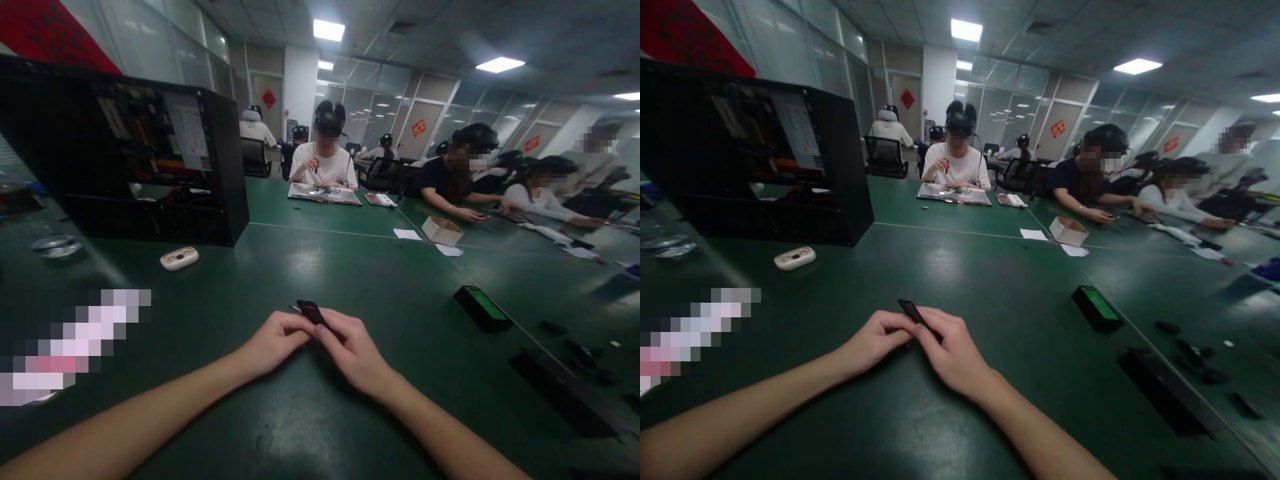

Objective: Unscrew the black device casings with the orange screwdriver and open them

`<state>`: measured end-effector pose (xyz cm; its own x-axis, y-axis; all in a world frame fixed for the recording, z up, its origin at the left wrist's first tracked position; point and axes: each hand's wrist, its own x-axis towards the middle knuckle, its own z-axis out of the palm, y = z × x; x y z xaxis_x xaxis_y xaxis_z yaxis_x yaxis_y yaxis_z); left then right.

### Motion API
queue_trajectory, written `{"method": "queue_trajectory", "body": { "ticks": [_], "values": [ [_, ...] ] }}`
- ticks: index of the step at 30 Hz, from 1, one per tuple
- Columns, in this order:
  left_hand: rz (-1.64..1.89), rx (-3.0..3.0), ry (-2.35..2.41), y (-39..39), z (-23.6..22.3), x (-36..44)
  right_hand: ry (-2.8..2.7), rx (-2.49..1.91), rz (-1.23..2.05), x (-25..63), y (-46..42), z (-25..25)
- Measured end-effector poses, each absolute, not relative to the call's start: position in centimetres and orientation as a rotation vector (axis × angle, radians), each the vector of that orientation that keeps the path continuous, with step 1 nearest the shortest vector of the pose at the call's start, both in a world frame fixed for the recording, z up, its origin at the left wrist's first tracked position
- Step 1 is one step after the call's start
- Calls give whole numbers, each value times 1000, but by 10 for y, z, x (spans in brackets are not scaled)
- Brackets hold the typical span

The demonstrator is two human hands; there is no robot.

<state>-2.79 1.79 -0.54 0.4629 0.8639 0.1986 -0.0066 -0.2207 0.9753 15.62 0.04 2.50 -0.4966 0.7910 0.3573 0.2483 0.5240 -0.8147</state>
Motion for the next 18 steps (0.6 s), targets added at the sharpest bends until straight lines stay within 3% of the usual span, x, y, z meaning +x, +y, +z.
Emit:
{"method": "queue_trajectory", "body": {
  "ticks": [3, 5, 7, 10, 12, 18],
  "values": [
    [968, 1613, 701, 18, -6, -29, -1736, -946, 1003, 178, 13, 32],
    [975, 1611, 681, 18, -5, -29, -1581, -1111, 870, 212, 30, 43],
    [980, 1600, 680, 19, -4, -30, -1523, -1355, 563, 258, 48, 57],
    [980, 1616, 681, 20, -4, -30, -1577, -1840, -155, 333, 63, 72],
    [982, 1629, 686, 20, -4, -30, -1509, -2138, -420, 374, 66, 73],
    [999, 1624, 701, 21, -6, -30, -1584, -2505, -437, 406, 67, 52]
  ]
}}
